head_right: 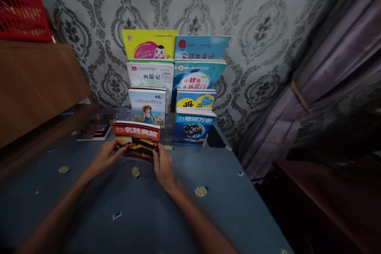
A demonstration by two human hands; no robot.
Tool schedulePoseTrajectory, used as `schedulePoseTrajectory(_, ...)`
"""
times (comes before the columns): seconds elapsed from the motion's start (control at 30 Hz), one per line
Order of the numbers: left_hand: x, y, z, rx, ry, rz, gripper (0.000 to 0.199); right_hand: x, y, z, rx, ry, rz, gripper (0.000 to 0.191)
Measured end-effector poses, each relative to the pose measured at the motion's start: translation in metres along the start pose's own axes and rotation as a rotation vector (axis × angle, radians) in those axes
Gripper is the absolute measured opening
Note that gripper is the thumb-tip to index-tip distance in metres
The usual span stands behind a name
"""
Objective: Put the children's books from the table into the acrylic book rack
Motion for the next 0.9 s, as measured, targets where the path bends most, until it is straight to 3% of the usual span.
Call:
schedulePoseTrajectory(0.17,-0.033,0.007,-0.027,-0.158,-0.137,-0.115,0.034,-0.044,0.003,0.012,-0.019,0.058,-0.065,0.016)
schedulePoseTrajectory(0.3,-0.059,0.015,-0.054,-0.145,-0.252,-0.249,0.035,-0.082,0.008,0.027,-0.061,0.128,-0.143,0.015)
schedulePoseTrajectory(0.43,-0.074,0.016,-0.068,-0.133,-0.329,-0.278,0.035,-0.105,0.011,0.033,-0.114,0.154,-0.154,0.017)
schedulePoseTrajectory(0.6,-0.08,0.007,-0.065,-0.138,-0.36,-0.237,0.028,-0.115,0.011,0.02,-0.141,0.126,-0.127,0.021)
schedulePoseTrajectory(0.9,-0.083,-0.016,-0.037,-0.146,-0.308,-0.176,0.016,-0.114,0.001,-0.009,-0.016,0.07,-0.057,0.018)
Point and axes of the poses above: each hand's wrist, its own x-axis away from the middle knuckle, its own y-axis out of the back of the hand, z = x × y, the point moved 6 cm from there along -x, towards the middle knuckle, and after that the axes turned 13 degrees about -z, right-handed, at the moved point
